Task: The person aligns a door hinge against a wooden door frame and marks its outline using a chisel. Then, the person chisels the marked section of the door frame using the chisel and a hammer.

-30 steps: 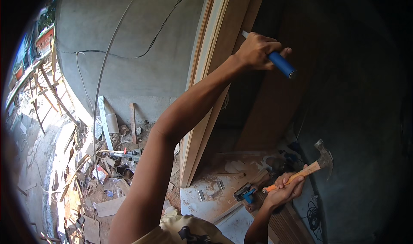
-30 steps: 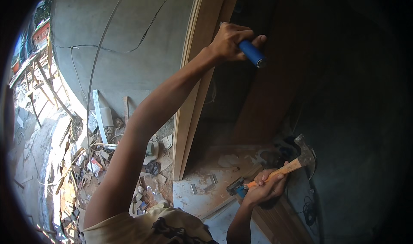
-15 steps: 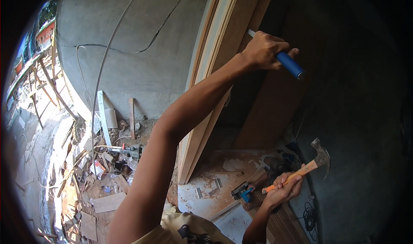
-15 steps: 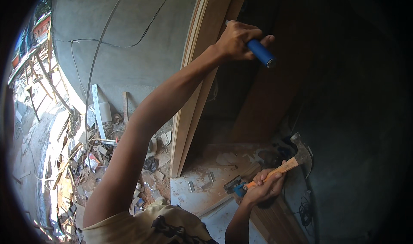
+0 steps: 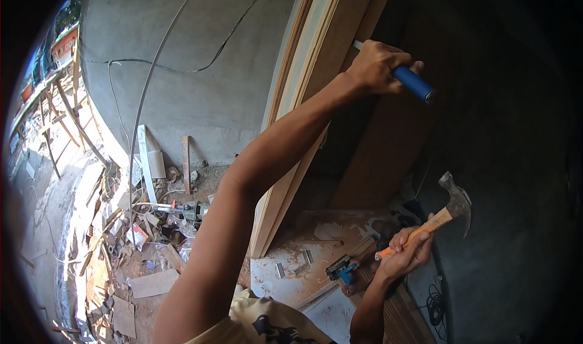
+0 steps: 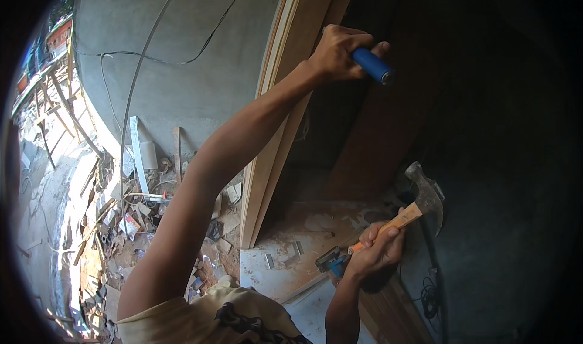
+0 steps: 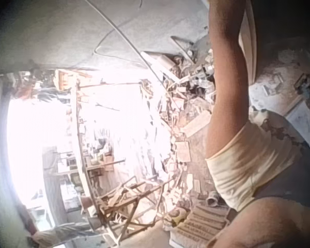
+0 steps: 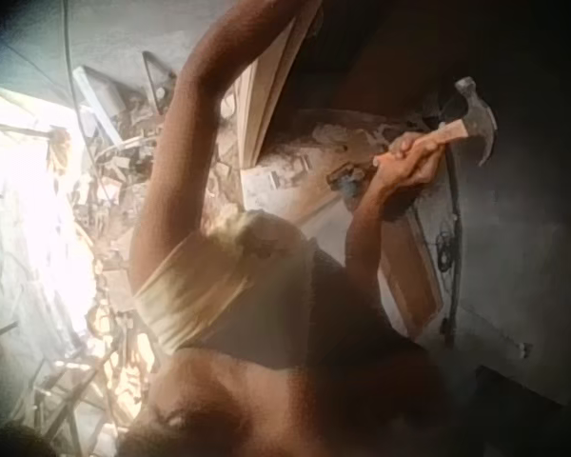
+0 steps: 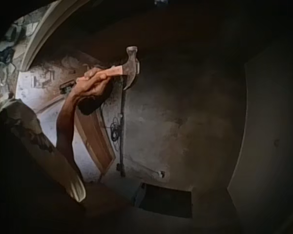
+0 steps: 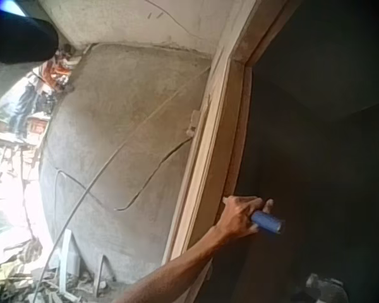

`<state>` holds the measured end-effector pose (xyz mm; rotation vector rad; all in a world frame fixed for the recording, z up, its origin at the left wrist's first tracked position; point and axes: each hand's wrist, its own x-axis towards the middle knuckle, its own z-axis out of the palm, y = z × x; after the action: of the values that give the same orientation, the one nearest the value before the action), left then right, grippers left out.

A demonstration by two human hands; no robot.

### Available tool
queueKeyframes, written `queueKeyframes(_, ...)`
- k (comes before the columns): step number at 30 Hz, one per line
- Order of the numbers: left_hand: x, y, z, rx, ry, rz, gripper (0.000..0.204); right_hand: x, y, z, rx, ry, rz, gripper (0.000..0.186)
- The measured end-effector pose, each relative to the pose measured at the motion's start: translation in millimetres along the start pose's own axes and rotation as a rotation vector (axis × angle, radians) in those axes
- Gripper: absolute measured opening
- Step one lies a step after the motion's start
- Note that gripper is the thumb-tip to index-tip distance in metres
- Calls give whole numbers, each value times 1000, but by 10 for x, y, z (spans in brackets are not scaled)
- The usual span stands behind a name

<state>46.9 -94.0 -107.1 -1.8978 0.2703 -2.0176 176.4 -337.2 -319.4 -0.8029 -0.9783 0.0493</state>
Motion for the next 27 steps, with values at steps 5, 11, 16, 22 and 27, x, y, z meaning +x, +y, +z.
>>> queueKeyframes(5, 68, -111, -46, -6, 38, -24, 50, 372, -379, 448, 83, -31, -252, 54)
queueKeyframes(11, 52, -37, -40, -24, 23, -71, 48, 657, -199, 910, -20, -25, -418, 47)
queueKeyframes(16, -15, -47, -56, -64, 47, -56, 48, 446, -215, 662, 158, 66, -322, 49)
queueKeyframes(22, -360, -62, -120, 54, -109, 209, 47, 75, -63, 257, 85, 98, -219, 52)
queueKeyframes(27, -189, 90, -109, 11, -94, 198, 48, 4, 67, 133, 71, 71, 6, 52)
